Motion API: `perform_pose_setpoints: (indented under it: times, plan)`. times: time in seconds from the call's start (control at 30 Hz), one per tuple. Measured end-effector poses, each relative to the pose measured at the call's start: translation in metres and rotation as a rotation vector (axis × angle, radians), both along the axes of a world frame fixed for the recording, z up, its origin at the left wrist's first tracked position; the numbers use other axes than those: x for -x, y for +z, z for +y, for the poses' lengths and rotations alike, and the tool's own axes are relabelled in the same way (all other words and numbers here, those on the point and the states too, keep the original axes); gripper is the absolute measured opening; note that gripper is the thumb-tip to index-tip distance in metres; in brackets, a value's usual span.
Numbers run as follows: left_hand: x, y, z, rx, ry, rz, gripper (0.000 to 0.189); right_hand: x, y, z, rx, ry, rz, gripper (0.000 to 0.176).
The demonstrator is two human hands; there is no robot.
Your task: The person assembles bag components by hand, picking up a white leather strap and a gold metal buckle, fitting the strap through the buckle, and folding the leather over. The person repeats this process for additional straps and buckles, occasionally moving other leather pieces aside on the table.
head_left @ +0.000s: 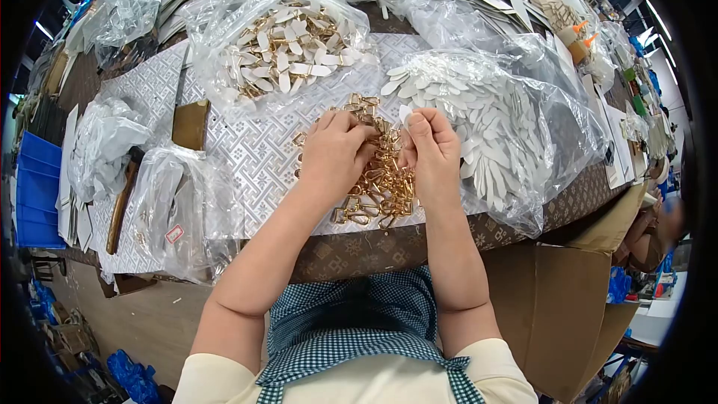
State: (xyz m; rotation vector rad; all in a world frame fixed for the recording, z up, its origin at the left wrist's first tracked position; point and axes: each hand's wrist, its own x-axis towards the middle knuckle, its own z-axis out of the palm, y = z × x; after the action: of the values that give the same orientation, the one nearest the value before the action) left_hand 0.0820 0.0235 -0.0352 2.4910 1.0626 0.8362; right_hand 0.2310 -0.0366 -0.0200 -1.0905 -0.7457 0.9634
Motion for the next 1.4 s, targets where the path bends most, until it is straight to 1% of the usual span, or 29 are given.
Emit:
perform_pose_setpoints:
  times: [0.03,0.13,0.2,0.23,0.3,0.33,0.37,0.5,0.53,0.6,0.73,0.83,0.93,1.03,1.1,1.23,1.3,1.33,1.37,1.4]
  plan:
    - [-0.002,0.001,0.001,-0.015,0.007,0.042,0.027,-0.001,0.000,0.000,-0.009,-0.005,-0.003,0.020]
    - [0.001,-0.003,0.007,0.094,0.024,-0.166,0.023,0.000,0.001,0.000,0.005,-0.020,-0.021,0.018]
    - [0.010,0.011,0.004,0.403,0.135,-0.337,0.016,0.000,0.001,-0.001,0.038,-0.005,-0.133,0.017]
    - [0.013,-0.001,0.010,0.713,0.141,-0.620,0.016,0.000,0.001,-0.001,0.053,0.001,-0.187,0.017]
    - [0.019,0.003,0.013,1.024,0.106,-1.001,0.021,0.002,-0.008,0.000,0.034,0.011,-0.377,0.014]
    - [0.022,0.003,0.014,1.069,0.086,-1.044,0.024,0.006,-0.007,0.000,0.016,0.014,-0.488,0.014]
    - [0.023,0.003,0.014,1.093,0.071,-1.038,0.025,0.007,-0.003,-0.003,0.059,0.035,-0.576,0.011]
    - [0.021,0.010,0.009,1.169,0.004,-1.040,0.028,0.010,-0.009,0.002,-0.071,0.006,-0.761,0.009]
    - [0.020,0.011,0.007,1.181,-0.011,-1.044,0.029,0.010,-0.008,0.001,-0.068,0.031,-0.719,0.009]
    - [0.018,0.009,0.005,1.123,-0.034,-1.055,0.028,0.013,-0.004,-0.001,-0.063,0.080,-0.636,0.009]
    - [0.015,0.010,0.000,0.978,-0.040,-1.005,0.025,0.014,-0.004,-0.002,-0.038,0.099,-0.576,0.009]
    - [0.012,0.010,-0.003,0.969,-0.015,-1.004,0.020,0.014,-0.005,-0.003,-0.028,0.114,-0.539,0.008]
    - [0.013,0.016,-0.007,1.001,-0.031,-0.943,0.015,0.017,-0.005,-0.004,-0.022,0.122,-0.482,0.007]
    - [0.014,0.017,-0.009,0.871,-0.011,-0.819,0.014,0.016,-0.010,-0.003,-0.008,0.116,-0.424,0.006]
    - [0.015,0.016,-0.007,0.834,-0.034,-0.767,0.015,0.017,-0.007,-0.003,0.001,0.105,-0.414,0.007]
    - [0.020,0.010,-0.003,0.781,-0.097,-0.657,0.013,0.014,-0.004,-0.004,-0.002,0.147,-0.468,0.012]
    - [0.026,0.012,0.002,0.912,-0.147,-0.724,0.013,0.018,0.006,-0.006,0.000,0.194,-0.491,0.017]
    - [0.029,0.013,0.004,0.977,-0.174,-0.759,0.013,0.018,0.007,-0.008,-0.035,0.226,-0.562,0.028]
    - [0.031,0.013,0.007,1.020,-0.177,-0.773,0.014,0.021,0.006,-0.007,-0.096,0.215,-0.593,0.032]
    - [0.030,0.014,0.006,1.011,-0.186,-0.745,0.016,0.024,0.003,-0.006,-0.158,0.204,-0.622,0.036]
